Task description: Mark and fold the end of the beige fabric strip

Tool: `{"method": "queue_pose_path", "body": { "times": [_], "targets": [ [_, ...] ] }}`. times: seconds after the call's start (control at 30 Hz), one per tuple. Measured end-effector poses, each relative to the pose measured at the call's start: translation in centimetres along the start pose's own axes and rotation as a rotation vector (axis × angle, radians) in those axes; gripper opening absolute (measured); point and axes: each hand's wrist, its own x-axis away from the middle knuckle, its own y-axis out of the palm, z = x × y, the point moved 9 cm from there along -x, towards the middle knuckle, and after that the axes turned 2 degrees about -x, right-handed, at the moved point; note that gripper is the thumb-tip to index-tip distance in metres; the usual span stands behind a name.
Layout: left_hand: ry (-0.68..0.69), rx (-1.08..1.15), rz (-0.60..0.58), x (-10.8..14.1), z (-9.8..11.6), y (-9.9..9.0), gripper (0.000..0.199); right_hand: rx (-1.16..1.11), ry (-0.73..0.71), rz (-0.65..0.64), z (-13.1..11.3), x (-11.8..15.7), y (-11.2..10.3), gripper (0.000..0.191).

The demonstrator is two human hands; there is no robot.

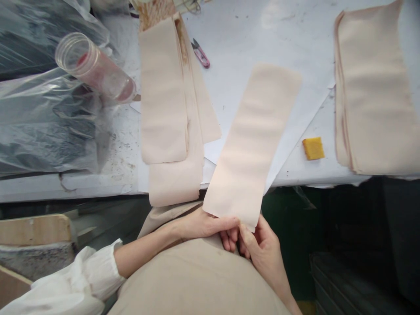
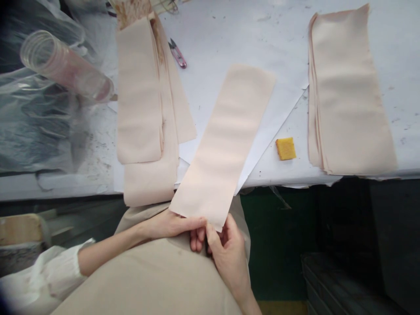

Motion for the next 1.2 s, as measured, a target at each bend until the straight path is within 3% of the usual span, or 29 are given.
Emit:
{"method": "queue_pose_path", "body": {
  "times": [0.4,0.57,0.77,0.97,1.2],
  "targets": [
    [0.047,-0.111,-0.005,0.2,0.7,0.5,0.05,0.059,-0.011,0.077,-0.4,0.5,-0.4,0.035],
    [0.056,-0.058,-0.017,0.1,0.5,0.4,0.054,-0.07,-0.032,-0.047,0.1,0.0,0.2,0.024],
    [0.055,-0.15,0.065,-0.3,0.1,-0.3,0.057,-0.147,-0.072,-0.063,-0.2,0.0,0.1,0.018],
    [0.057,-0.168,0.136,-0.4,-0.2,-0.8,0.06,-0.222,-0.018,-0.096,0.3,-0.2,0.3,0.029],
    [0.087,-0.215,0.093,-0.1,1.3,0.2,0.058,-0.166,-0.003,-0.043,-1.4,-0.7,1.3,0.037]
  ]
}}
